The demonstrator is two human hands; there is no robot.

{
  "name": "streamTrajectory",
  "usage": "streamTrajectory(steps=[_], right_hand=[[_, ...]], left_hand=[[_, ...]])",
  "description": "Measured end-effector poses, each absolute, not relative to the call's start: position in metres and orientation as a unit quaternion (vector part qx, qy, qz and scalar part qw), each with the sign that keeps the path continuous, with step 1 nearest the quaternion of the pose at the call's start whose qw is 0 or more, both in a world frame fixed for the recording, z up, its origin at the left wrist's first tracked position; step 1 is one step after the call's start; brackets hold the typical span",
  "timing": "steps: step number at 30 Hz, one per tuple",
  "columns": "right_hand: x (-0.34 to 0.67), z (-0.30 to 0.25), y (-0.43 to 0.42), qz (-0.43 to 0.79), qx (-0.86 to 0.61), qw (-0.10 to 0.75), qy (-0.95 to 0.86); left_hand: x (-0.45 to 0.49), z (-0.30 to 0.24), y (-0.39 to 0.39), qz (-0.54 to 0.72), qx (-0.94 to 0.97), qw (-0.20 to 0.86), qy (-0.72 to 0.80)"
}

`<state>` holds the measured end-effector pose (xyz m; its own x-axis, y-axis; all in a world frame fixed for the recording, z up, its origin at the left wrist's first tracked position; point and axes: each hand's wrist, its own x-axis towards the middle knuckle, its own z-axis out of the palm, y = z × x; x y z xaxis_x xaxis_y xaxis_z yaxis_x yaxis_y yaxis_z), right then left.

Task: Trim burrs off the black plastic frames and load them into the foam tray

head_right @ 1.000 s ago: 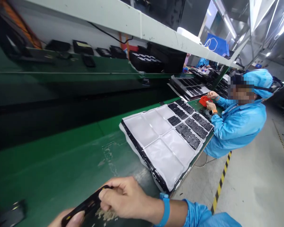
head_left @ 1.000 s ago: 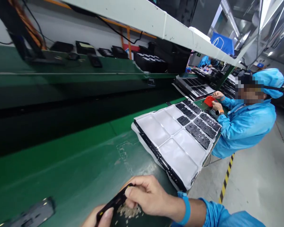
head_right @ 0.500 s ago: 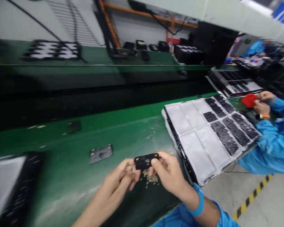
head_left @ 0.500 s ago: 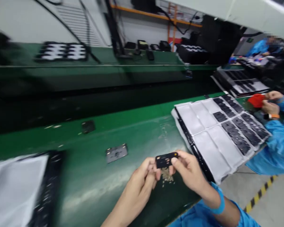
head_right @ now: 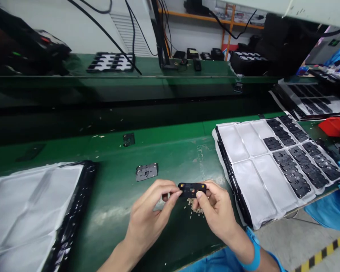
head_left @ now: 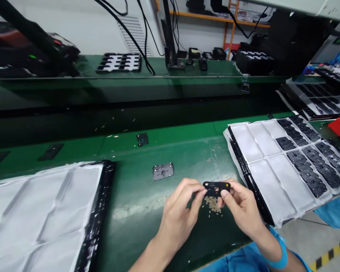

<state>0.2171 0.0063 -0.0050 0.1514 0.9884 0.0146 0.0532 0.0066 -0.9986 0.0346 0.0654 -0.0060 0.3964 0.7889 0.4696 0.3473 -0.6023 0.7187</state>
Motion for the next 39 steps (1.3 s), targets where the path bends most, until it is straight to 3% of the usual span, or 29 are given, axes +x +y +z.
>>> streamTrajectory(steps=[3,6,13,17,23,39], right_hand=[[0.216,-0.004,0.005,0.439,-0.541,0.527,-0.486],[0.215,-0.005,0.005,0.438,-0.538,0.529,-0.489],[0.209,-0.012,0.002,0.445,-0.526,0.543,-0.479],[0.205,-0.014,0.002,0.421,-0.526,0.563,-0.479],[0.202,-0.008,0.005,0.363,-0.533,0.565,-0.514],[0.206,-0.011,0.000,0.353,-0.528,0.542,-0.551]], left_hand=[[0.031,-0.006,0.062,0.413,0.814,0.222,0.343],[0.027,-0.007,0.059,0.418,0.787,0.243,0.383],[0.035,0.001,0.056,0.350,0.641,0.524,0.438],[0.040,0.006,0.057,0.351,0.578,0.591,0.440],[0.043,0.007,0.060,0.395,0.541,0.625,0.401],[0.035,-0.006,0.054,0.403,0.522,0.649,0.378]])
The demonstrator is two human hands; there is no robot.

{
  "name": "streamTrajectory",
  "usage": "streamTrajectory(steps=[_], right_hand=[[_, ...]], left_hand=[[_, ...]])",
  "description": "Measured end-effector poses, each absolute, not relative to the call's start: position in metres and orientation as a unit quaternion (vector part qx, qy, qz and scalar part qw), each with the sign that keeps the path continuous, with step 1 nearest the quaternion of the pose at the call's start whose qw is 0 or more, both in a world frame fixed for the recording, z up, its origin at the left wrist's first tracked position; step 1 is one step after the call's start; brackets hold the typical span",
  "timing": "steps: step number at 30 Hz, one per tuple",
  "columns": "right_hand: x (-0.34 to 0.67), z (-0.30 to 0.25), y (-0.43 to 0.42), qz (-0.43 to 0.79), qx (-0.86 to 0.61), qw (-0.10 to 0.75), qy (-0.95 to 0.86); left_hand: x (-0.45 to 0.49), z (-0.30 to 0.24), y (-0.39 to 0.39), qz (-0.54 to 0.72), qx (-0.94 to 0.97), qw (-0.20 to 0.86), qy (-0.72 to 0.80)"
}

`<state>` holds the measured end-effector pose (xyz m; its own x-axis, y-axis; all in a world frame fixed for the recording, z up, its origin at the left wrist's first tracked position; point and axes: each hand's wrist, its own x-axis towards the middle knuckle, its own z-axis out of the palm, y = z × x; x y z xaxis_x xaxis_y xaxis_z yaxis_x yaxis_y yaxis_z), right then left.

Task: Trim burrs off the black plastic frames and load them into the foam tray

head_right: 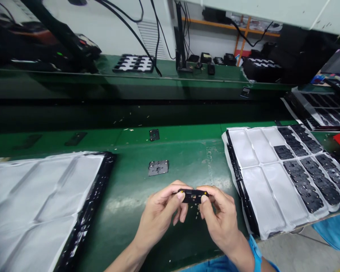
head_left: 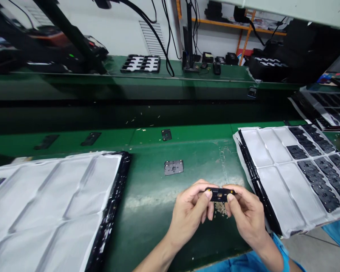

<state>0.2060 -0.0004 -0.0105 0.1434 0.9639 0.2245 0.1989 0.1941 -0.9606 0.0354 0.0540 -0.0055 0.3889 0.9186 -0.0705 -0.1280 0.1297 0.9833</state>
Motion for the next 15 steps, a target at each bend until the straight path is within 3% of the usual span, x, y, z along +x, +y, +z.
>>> streamTrajectory(steps=[15], right_hand=[[0.2049,-0.0105,-0.0045,0.318,-0.508,0.530,-0.600]], left_hand=[[0.0418,-0.0154,0.0481,0.431,0.443,0.679,0.397]])
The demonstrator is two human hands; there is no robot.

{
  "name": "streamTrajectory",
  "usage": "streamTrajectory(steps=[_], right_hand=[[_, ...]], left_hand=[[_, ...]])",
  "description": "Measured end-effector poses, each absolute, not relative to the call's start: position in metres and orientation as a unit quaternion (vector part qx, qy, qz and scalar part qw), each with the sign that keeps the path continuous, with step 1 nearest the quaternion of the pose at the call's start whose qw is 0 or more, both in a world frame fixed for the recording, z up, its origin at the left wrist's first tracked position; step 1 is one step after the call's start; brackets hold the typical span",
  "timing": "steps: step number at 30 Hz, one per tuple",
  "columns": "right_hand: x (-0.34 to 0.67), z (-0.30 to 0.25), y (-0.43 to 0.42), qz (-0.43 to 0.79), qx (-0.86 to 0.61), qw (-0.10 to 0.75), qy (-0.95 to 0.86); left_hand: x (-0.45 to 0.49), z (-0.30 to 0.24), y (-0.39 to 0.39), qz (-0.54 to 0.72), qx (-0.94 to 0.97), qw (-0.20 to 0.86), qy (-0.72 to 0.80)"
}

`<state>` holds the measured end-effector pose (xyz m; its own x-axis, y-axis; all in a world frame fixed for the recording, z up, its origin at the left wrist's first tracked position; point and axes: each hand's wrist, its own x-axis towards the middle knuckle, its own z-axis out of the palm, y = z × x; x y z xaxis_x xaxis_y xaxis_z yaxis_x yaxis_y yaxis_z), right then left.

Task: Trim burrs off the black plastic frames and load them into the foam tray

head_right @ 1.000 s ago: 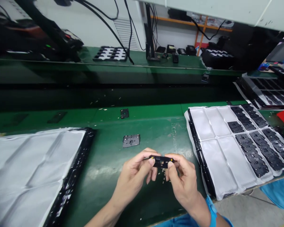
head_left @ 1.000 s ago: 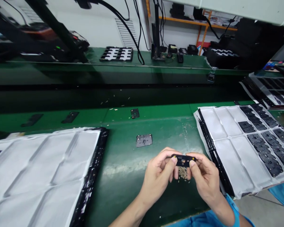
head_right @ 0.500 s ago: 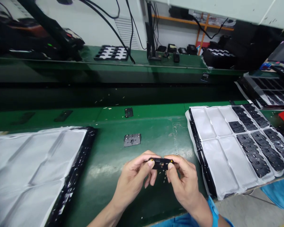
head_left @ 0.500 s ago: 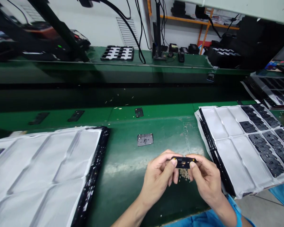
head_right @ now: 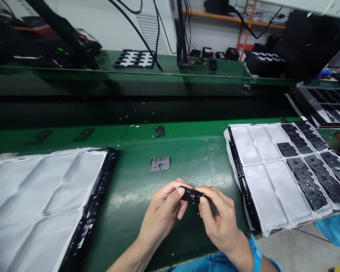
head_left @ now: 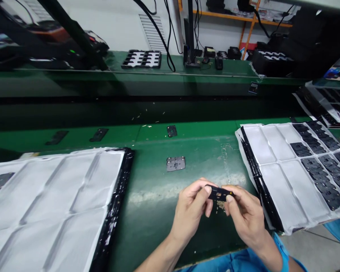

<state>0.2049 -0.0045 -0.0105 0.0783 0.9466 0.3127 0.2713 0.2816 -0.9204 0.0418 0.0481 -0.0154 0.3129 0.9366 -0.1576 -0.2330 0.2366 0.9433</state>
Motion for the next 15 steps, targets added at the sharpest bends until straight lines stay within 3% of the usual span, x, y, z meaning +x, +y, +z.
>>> streamTrajectory(steps=[6,15], right_hand=[[0.202,-0.019,0.000,0.395,-0.530,0.552,-0.509],[0.202,-0.020,0.005,0.405,-0.545,0.556,-0.479]], left_hand=[[0.042,-0.014,0.039,0.389,0.464,0.662,0.443],[0.041,-0.008,0.039,0.371,0.508,0.633,0.452]])
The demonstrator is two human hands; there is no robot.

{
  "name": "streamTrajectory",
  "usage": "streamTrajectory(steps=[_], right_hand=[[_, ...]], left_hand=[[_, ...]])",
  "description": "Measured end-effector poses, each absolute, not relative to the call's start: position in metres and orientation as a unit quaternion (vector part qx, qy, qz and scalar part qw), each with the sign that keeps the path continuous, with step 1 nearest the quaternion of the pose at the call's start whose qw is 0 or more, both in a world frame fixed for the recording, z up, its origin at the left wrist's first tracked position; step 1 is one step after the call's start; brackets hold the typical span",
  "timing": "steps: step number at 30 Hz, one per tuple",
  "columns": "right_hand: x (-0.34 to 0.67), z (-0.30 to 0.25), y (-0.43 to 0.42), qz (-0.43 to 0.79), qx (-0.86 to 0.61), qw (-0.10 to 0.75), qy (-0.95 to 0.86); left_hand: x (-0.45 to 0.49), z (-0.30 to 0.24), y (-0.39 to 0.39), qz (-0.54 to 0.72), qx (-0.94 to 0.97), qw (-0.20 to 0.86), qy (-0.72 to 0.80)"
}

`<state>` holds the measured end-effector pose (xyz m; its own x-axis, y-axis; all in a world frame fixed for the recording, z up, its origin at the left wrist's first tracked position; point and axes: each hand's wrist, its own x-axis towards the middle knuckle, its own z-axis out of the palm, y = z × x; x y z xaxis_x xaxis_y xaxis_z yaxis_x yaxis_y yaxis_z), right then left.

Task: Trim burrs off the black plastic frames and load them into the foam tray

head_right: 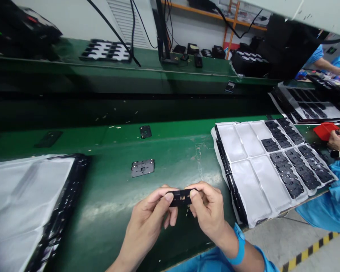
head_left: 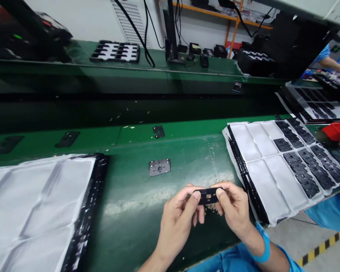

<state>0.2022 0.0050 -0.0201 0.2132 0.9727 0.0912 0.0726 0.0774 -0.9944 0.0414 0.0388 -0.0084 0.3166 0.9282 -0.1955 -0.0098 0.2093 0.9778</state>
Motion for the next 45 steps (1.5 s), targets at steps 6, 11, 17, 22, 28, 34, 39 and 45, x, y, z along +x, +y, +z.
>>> streamTrajectory(steps=[6,11,17,22,28,34,39,45], right_hand=[[0.200,-0.022,0.005,0.439,-0.551,0.564,-0.431],[0.200,-0.019,0.010,0.480,-0.547,0.552,-0.406],[0.202,-0.020,0.009,0.527,-0.544,0.514,-0.403],[0.195,-0.023,0.012,0.548,-0.554,0.494,-0.387],[0.187,-0.020,0.010,0.514,-0.577,0.463,-0.434],[0.183,-0.023,0.009,0.453,-0.584,0.450,-0.502],[0.180,-0.027,0.015,0.440,-0.595,0.407,-0.535],[0.185,-0.037,0.020,0.381,-0.604,0.388,-0.583]], left_hand=[[0.041,-0.008,0.038,0.389,0.519,0.612,0.452],[0.036,-0.007,0.037,0.377,0.501,0.638,0.448],[0.024,0.000,0.040,0.313,0.479,0.704,0.420],[0.018,0.000,0.042,0.306,0.449,0.722,0.428],[0.010,-0.007,0.045,0.302,0.433,0.710,0.466],[0.007,-0.015,0.050,0.299,0.423,0.704,0.485],[-0.011,-0.006,0.058,0.275,0.521,0.641,0.492],[-0.056,-0.004,0.093,0.261,0.621,0.495,0.549]])
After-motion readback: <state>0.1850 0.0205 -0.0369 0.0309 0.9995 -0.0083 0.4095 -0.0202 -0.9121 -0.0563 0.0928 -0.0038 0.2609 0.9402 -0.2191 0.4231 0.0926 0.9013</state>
